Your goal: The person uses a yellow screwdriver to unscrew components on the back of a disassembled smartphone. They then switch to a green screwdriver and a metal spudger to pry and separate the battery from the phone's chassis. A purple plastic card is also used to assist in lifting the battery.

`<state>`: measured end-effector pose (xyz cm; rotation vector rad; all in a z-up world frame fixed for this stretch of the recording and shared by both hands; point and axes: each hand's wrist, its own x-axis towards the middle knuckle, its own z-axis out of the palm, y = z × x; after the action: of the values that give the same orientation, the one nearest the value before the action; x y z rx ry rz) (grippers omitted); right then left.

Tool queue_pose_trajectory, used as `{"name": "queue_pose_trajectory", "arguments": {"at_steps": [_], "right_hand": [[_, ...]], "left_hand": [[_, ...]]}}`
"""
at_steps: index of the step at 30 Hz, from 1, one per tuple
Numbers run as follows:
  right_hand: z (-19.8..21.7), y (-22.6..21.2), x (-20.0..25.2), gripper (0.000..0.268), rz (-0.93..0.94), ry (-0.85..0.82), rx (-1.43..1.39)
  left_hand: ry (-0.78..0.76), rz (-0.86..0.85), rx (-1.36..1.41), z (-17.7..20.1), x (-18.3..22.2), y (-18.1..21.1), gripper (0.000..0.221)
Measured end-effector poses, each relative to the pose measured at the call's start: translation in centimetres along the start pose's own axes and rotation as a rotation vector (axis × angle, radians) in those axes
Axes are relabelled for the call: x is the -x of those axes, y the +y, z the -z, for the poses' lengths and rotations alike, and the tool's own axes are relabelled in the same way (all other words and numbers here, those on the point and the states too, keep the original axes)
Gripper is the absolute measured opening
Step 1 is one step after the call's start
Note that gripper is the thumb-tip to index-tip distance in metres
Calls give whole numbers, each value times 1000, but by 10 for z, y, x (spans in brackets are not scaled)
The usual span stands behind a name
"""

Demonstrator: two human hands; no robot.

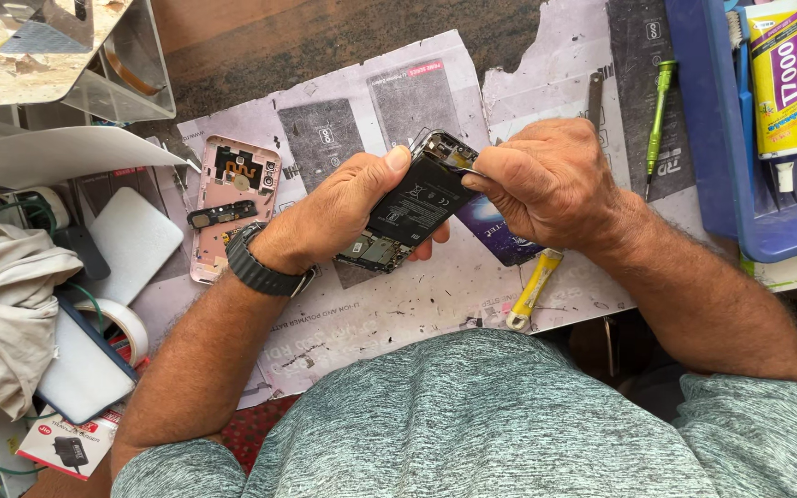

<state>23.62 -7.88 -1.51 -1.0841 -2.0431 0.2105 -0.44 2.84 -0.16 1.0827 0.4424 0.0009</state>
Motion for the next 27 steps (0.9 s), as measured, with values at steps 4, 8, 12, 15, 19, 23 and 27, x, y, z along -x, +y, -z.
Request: {"name": "queue_pose_trajectory", "arguments": {"at_steps": [4, 8, 12, 15, 19, 23, 27], "right_hand": [[1, 1, 0, 18, 15, 3, -7], [-1, 1, 0, 17, 23, 6, 14], [0, 2, 0, 17, 22, -4, 17], [1, 2, 0, 16, 18, -8, 11], [1, 2, -1, 17, 20, -6, -8], [2, 2, -1, 17, 17, -18, -1], [2, 3, -1, 17, 29, -26, 5]], "left_hand": [[1, 6, -14, 0, 1, -1, 70], [11, -2, -26, -1, 1, 0, 69], [6, -3, -22, -2, 0, 0, 69], [2, -7, -20, -2, 0, -1, 69], [7, 5, -17, -3, 0, -1, 69], [18, 20, -42, -4, -1, -1, 69], [22, 34, -44, -4, -1, 0, 69]]}}
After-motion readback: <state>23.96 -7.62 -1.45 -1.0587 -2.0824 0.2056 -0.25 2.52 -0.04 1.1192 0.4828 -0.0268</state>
